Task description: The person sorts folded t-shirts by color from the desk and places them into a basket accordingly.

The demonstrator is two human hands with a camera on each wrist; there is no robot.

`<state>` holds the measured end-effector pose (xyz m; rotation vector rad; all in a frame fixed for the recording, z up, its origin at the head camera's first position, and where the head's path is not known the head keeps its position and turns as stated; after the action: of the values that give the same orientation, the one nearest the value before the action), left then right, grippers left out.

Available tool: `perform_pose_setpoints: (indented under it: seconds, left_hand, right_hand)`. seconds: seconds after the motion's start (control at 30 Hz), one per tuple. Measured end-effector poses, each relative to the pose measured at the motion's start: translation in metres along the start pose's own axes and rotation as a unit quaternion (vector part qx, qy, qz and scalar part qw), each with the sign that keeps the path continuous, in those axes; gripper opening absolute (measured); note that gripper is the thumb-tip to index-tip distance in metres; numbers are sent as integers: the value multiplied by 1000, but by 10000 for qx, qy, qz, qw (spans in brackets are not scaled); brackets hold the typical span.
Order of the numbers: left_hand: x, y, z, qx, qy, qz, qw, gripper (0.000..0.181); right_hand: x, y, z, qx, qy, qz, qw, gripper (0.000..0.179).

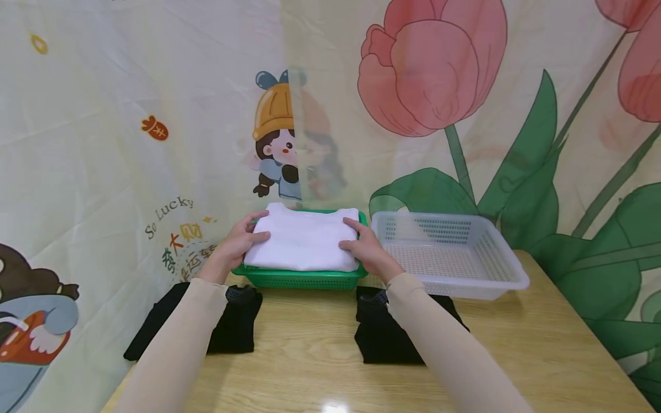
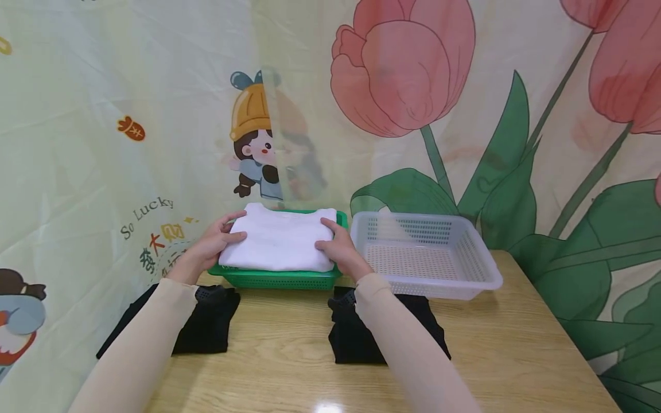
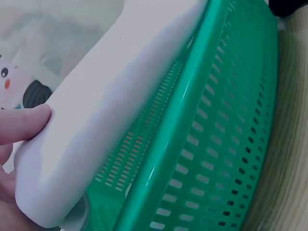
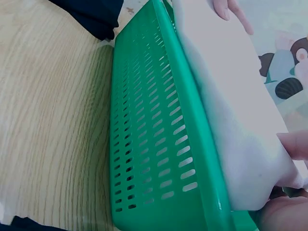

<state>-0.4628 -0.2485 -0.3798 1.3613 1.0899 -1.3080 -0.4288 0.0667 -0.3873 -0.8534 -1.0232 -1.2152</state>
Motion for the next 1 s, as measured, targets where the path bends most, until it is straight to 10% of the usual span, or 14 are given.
perform_pose_setpoints:
  seconds: [0.57,1.0]
  left_hand:
    - [18,-23,2,-724,-585,-182,9955,67]
    - [33,-38,-2,-646,-823,-106,9945,67]
  right_hand:
    - [-13,-23,-18,-322,45,-385,9987,76]
    - [-27,-43,-27,-366,340,-465,9977,76]
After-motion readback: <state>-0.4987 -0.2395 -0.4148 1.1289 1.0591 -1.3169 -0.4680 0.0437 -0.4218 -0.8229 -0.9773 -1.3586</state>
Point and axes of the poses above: each hand's wrist, its own y-axis away from the middle knuckle, its own z-axis out of the back of the hand, x = y × z, the point moved 7 cm from there along -y, towards the middle knuckle, and after that the axes turned 11 degrees about y, right-handed, at the moved point
